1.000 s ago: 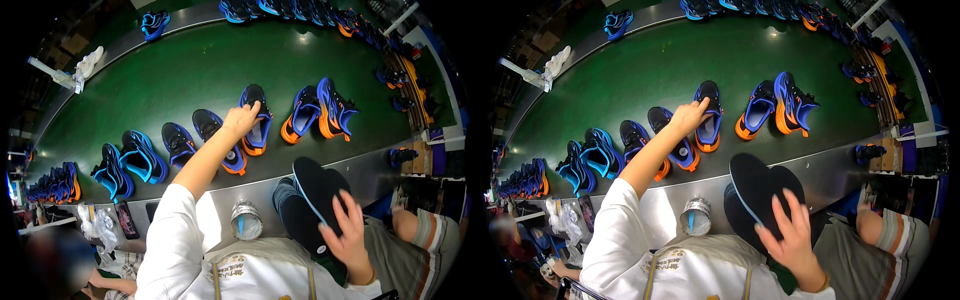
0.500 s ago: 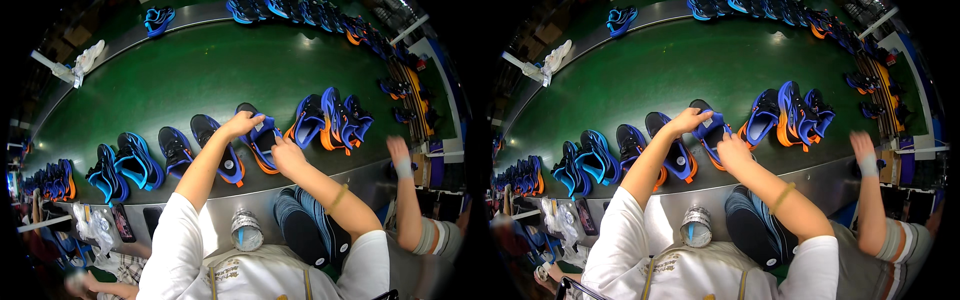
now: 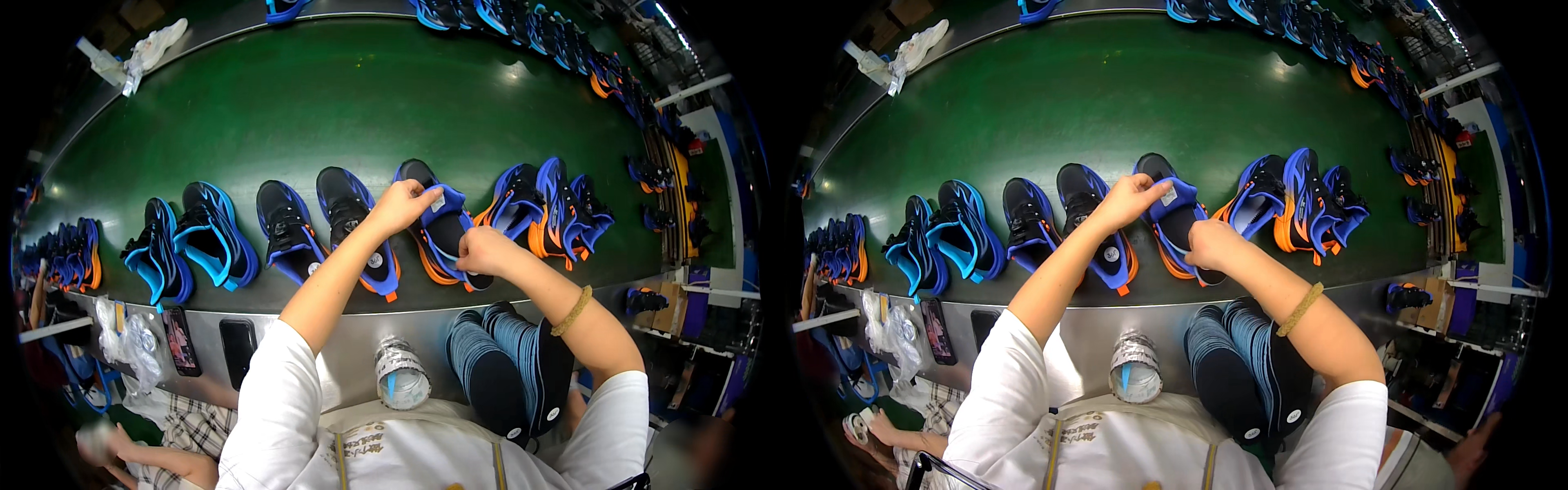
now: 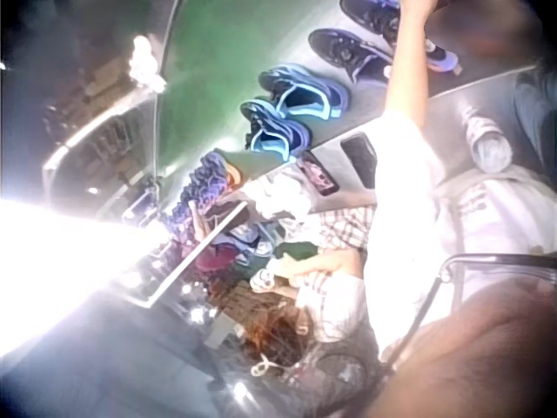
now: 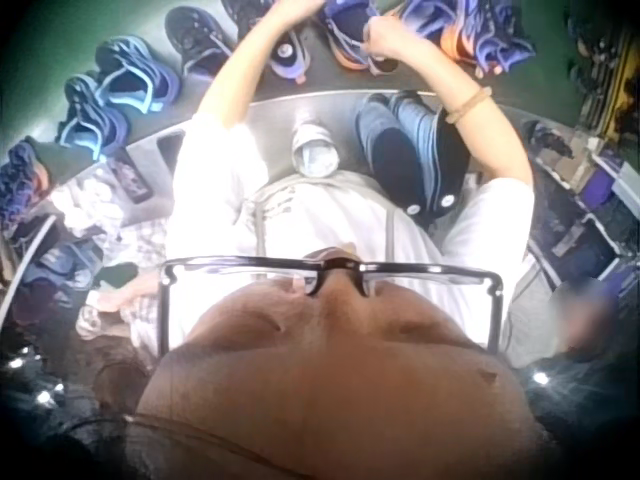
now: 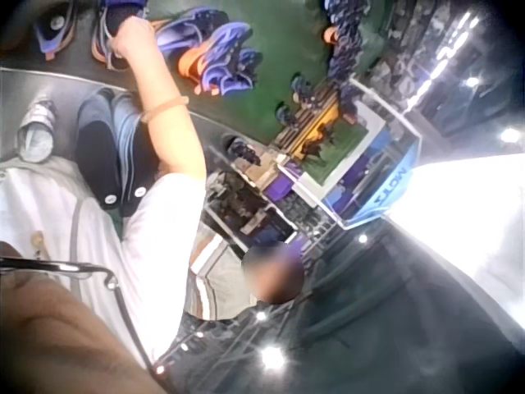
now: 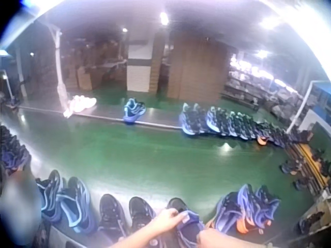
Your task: The person inserts insoles into shoes on a production line. The person picks up insoles from a stack, places one inside each shoe, and presses down to secure it.
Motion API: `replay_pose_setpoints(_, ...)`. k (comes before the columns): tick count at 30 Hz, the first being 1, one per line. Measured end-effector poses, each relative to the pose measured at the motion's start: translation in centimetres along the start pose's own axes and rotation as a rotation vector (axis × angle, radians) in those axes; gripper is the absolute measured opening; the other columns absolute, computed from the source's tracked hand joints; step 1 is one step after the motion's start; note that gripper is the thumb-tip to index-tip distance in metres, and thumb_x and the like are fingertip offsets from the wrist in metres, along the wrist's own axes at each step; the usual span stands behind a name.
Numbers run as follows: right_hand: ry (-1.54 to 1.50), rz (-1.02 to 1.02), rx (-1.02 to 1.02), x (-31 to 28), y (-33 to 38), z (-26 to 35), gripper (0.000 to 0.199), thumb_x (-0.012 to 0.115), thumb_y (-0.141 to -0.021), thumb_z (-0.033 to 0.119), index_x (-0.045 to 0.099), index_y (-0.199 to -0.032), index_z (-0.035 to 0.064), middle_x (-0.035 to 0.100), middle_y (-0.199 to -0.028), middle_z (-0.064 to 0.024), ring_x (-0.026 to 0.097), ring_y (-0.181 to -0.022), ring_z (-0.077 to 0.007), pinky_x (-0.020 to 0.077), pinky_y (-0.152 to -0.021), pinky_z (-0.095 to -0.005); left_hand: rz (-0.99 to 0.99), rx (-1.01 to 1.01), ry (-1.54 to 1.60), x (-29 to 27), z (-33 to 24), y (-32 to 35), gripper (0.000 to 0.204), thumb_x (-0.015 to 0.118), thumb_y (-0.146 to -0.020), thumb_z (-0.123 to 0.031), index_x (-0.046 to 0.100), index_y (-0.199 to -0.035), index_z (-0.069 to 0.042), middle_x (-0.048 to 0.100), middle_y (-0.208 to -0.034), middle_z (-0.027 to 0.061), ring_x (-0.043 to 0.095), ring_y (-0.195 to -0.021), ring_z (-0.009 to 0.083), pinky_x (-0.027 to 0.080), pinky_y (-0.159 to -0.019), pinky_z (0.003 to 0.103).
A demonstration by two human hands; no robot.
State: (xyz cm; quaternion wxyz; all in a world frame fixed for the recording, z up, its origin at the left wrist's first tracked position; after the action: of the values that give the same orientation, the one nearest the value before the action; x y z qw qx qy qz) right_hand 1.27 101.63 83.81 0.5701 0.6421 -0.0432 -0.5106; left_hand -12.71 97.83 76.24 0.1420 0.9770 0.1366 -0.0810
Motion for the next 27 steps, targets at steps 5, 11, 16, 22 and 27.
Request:
replay_pose_setpoints(5,0.24,0.009,-0.053,1.6,-3.5,0.5,0.018,0.054,-0.067,0.008,0.063,-0.079,-0.003,0.061,-0.083,-0.0221,0.06,-0.079,-0.0335,0.0489,-0.071,-0.0378,0.008,-0.004,-0.014,0.2,0.5,-0.1,0.052,0.058,-0.077,-0.045,0.058,-0.078,0.007,0.058,-0.066,0.0199,0.059,-0.064,0.0255,0.045,-0.059,0.035)
replay_pose_setpoints(11,0.249,-0.365,-0.176,3.7,-5.1,-0.7,0.019,0.048,-0.074,0.009,0.062,-0.084,0.0005,0.056,-0.093,-0.0186,0.057,-0.085,-0.0307,0.047,-0.075,-0.0391,-0.025,0.036,-0.022,0.7,1.0,0.0,0.05,0.057,-0.079,-0.042,0.054,-0.069,0.006,0.054,-0.059,0.0214,0.055,-0.055,0.0283,0.042,-0.053,0.037)
replay_pose_setpoints(16,0.357,-0.361,-0.244,4.3,-4.3,0.0,0.014,0.049,-0.073,0.01,0.06,-0.078,0.003,0.057,-0.086,-0.0144,0.057,-0.082,-0.0263,0.0472,-0.072,-0.0351,-0.038,0.03,-0.05,0.8,0.8,0.0,0.049,0.055,-0.081,-0.041,0.052,-0.069,0.006,0.053,-0.06,0.0233,0.055,-0.057,0.0325,0.042,-0.054,0.038)
replay_pose_setpoints(22,0.316,-0.586,-0.369,4.2,-5.2,-0.7,0.014,0.05,-0.073,0.012,0.06,-0.072,0.0028,0.056,-0.08,-0.0123,0.057,-0.078,-0.0259,0.0465,-0.068,-0.0365,-0.038,0.055,-0.041,1.4,0.6,-0.3,0.048,0.054,-0.082,-0.04,0.053,-0.07,0.007,0.055,-0.063,0.0245,0.056,-0.06,0.0355,0.043,-0.057,0.04)
replay_pose_setpoints(27,0.23,-0.529,-0.358,4.4,-4.7,-1.1,0.015,0.051,-0.074,0.015,0.06,-0.069,0.0035,0.055,-0.078,-0.0112,0.056,-0.078,-0.0258,0.0453,-0.068,-0.0371,-0.048,0.077,-0.106,1.5,0.9,-0.2,0.046,0.052,-0.083,-0.04,0.054,-0.072,0.005,0.055,-0.066,0.0245,0.056,-0.064,0.0384,0.043,-0.058,0.041)
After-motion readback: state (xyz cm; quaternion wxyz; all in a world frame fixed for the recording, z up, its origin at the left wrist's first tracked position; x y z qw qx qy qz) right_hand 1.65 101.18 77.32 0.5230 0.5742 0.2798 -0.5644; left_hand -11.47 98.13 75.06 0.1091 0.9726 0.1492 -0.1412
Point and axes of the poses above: each hand's wrist, its own y-axis away from the middle knuckle, its own x-axis out of the palm, z = x × y, the point moved 4 cm from there along -y, towards the middle knuckle
